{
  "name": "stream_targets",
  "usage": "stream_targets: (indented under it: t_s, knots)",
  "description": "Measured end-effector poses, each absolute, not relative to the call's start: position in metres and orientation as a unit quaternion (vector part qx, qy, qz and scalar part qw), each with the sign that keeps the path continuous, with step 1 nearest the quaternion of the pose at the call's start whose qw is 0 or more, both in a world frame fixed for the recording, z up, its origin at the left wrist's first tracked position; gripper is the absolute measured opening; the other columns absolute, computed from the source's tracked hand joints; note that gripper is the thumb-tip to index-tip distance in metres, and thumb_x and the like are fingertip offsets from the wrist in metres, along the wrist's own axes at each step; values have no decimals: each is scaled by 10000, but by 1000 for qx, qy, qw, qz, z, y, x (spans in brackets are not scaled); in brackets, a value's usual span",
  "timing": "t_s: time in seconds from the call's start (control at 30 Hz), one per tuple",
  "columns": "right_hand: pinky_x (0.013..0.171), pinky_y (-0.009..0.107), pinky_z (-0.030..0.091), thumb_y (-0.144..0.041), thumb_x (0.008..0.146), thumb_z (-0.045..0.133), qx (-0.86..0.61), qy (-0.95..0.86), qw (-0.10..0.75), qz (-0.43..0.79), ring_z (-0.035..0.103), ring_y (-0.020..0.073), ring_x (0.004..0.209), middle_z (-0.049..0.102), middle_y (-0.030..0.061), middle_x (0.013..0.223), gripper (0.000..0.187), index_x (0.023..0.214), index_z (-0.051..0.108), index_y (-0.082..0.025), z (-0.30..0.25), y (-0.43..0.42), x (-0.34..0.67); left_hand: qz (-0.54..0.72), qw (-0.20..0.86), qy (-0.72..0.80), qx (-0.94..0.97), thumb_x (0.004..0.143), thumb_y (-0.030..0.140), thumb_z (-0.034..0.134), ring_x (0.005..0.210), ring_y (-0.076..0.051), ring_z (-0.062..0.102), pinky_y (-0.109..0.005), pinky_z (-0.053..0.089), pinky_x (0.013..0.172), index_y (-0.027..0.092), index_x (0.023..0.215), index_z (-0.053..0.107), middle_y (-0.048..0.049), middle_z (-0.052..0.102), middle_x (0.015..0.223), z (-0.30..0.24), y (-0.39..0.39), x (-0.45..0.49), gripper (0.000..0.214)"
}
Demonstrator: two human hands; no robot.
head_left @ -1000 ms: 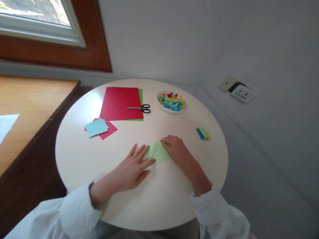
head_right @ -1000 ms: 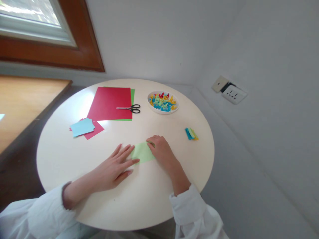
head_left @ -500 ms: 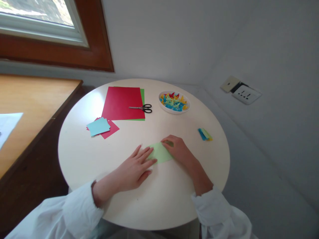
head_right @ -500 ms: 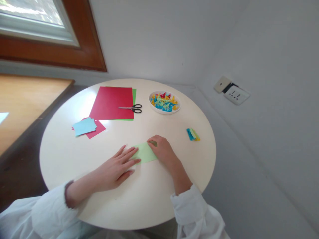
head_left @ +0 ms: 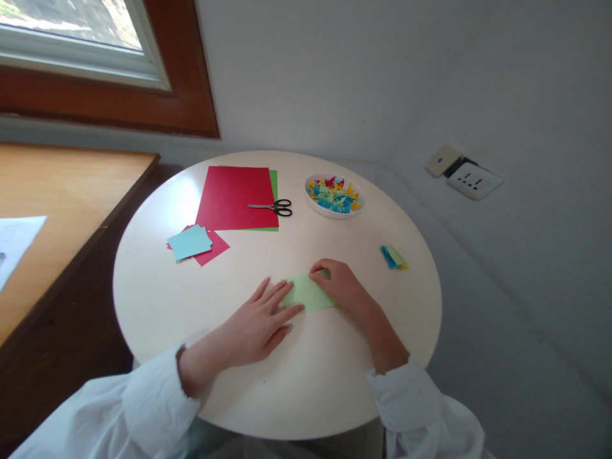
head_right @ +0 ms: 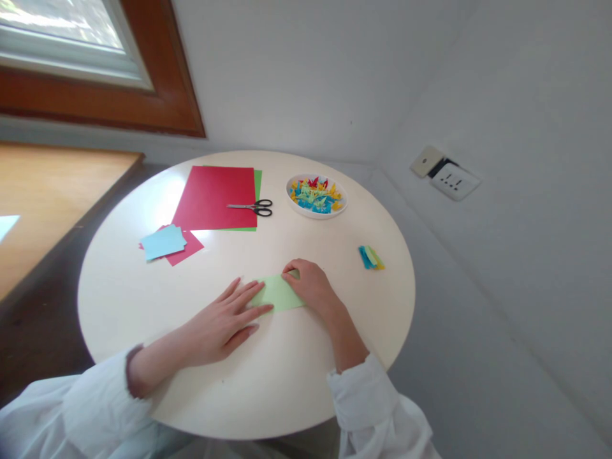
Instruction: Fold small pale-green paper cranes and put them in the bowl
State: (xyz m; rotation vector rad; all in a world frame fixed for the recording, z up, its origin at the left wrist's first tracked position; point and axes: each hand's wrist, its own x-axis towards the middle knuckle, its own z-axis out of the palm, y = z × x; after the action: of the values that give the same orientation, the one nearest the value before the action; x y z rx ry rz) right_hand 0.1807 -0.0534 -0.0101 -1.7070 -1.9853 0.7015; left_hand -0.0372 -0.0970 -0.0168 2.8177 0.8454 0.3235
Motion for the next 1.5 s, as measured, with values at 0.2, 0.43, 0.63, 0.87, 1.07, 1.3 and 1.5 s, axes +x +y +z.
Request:
stream_targets:
  t_s: [0.2, 0.43, 0.63, 0.87, 1.07, 1.3, 1.5]
  knots:
    - [702, 274, 428, -191, 746, 559, -614, -717, 213, 253, 594, 156, 745, 678, 42, 811, 75, 753, 633, -177, -9, -54, 180, 110, 89, 294, 945, 895, 260, 391, 1338, -263, 293, -548, 181, 1086, 275, 1302, 432, -123, 387, 1410, -23, -97, -40, 409]
    - [694, 271, 426, -173, 742, 551, -618, -709, 213, 264, 585, 147, 726, 671, 40, 789, 69, 728, 618, -178, -3, -55, 178, 115, 84, 302, 943, 906, 349, 371, 1323, -261, 321, -571, 156, 1064, 343, 1296, 441, -112, 414, 1394, -21, -95, -42, 397]
    - [695, 271, 429, -176, 742, 553, -613, -713, 217, 261, 585, 147, 726, 669, 40, 792, 64, 735, 617, -176, -6, -55, 180, 97, 83, 284, 950, 906, 402, 352, 1353, -263, 259, -553, 101, 1077, 343, 1339, 381, -99, 400, 1410, -22, -93, -45, 437]
    - [690, 268, 430, -176, 744, 555, -614, -718, 217, 246, 590, 148, 727, 671, 40, 796, 69, 752, 624, -177, -7, -57, 180, 70, 155, 261, 950, 940, 372, 248, 1377, -194, 199, -486, -30, 1109, 225, 1430, 166, -99, 287, 1469, -20, -85, -53, 518]
    - [693, 269, 429, -170, 744, 558, -621, -715, 205, 247, 592, 153, 742, 671, 44, 809, 67, 752, 625, -172, -5, -57, 178, 63, 187, 248, 949, 945, 328, 243, 1380, -191, 186, -472, -54, 1115, 212, 1379, 321, -86, 378, 1427, -13, -82, -56, 456]
    - [692, 273, 426, -171, 742, 564, -616, -718, 206, 248, 591, 155, 740, 668, 45, 805, 59, 749, 623, -174, -4, -58, 178, 61, 198, 218, 954, 921, 261, 322, 1370, -206, 219, -492, 0, 1119, 240, 1319, 427, -85, 474, 1358, -10, -77, -62, 412]
    - [700, 272, 422, -158, 741, 569, -614, -719, 205, 254, 591, 155, 744, 670, 38, 801, 60, 741, 625, -180, -5, -56, 178, 60, 213, 217, 951, 921, 245, 317, 1370, -196, 221, -483, 47, 1124, 248, 1290, 464, -83, 495, 1336, -9, -74, -64, 397]
